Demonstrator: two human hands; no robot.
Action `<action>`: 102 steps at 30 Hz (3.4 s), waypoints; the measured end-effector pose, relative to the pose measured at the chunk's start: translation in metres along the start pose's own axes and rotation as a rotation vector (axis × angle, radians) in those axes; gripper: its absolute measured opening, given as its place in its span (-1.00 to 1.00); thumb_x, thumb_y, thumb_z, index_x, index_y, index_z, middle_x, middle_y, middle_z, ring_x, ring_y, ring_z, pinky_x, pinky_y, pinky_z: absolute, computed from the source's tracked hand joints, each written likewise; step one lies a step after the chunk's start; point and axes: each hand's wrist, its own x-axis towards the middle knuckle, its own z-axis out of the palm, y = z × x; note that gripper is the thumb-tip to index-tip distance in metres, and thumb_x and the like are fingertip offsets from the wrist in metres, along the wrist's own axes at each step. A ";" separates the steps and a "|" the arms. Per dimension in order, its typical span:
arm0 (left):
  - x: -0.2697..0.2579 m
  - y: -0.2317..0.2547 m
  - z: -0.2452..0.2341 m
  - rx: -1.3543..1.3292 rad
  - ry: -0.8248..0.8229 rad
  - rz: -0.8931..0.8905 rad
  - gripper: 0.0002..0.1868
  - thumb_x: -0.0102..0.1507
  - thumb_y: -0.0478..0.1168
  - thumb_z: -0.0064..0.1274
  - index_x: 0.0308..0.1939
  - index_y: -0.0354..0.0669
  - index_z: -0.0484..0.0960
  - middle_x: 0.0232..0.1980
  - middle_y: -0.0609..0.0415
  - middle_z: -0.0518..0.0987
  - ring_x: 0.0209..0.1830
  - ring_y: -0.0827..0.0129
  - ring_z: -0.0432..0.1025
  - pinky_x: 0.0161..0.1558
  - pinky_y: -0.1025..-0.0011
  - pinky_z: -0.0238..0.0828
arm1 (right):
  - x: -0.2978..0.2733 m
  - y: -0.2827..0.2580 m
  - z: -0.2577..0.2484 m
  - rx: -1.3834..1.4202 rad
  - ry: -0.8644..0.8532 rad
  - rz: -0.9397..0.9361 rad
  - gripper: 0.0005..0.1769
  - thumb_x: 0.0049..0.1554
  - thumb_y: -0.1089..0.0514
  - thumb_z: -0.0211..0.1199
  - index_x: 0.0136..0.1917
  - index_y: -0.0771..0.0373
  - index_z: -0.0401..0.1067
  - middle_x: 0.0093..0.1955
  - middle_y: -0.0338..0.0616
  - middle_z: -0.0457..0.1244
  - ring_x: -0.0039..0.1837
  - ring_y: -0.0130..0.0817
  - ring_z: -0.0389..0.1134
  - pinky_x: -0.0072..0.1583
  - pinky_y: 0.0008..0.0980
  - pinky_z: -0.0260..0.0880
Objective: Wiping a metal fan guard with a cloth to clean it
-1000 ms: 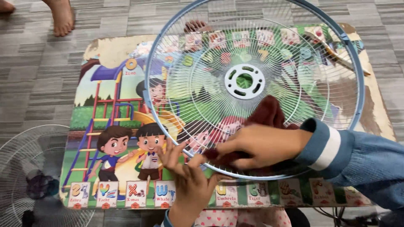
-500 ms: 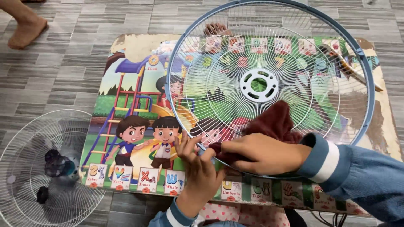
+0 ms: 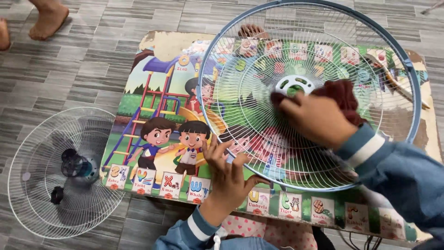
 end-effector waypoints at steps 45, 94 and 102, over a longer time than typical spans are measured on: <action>0.010 0.008 -0.006 -0.096 0.117 -0.004 -0.65 0.31 -0.04 0.18 -0.04 0.06 0.30 0.29 -0.09 0.13 0.55 -0.50 -0.16 0.46 -0.52 -0.53 | -0.016 -0.015 -0.028 0.848 -1.121 -0.018 -0.39 0.15 -0.13 0.24 0.47 -0.35 0.29 0.38 -0.84 0.47 0.27 -0.80 0.53 0.32 -0.64 0.45; 0.001 0.039 0.018 0.026 -0.166 0.139 -0.55 0.42 0.32 -0.47 0.11 0.31 0.42 0.54 -0.07 0.04 0.60 -0.41 -0.35 0.35 -0.64 -0.86 | -0.007 -0.021 -0.011 0.131 -0.269 -0.040 -0.32 0.09 -0.08 0.20 0.44 0.06 0.15 0.22 -0.21 0.30 -0.33 -0.16 0.51 -0.33 -0.21 0.58; 0.032 0.036 -0.013 -0.221 -0.045 0.066 -0.42 0.43 0.13 -0.30 -0.39 -0.32 0.44 0.25 -0.28 0.27 0.51 -0.60 -0.13 0.46 -0.57 -0.31 | 0.011 0.013 -0.034 0.202 -0.573 0.210 -0.28 0.09 -0.01 0.18 0.50 -0.32 0.14 0.15 -0.28 0.41 -0.02 -0.11 0.52 0.04 -0.11 0.57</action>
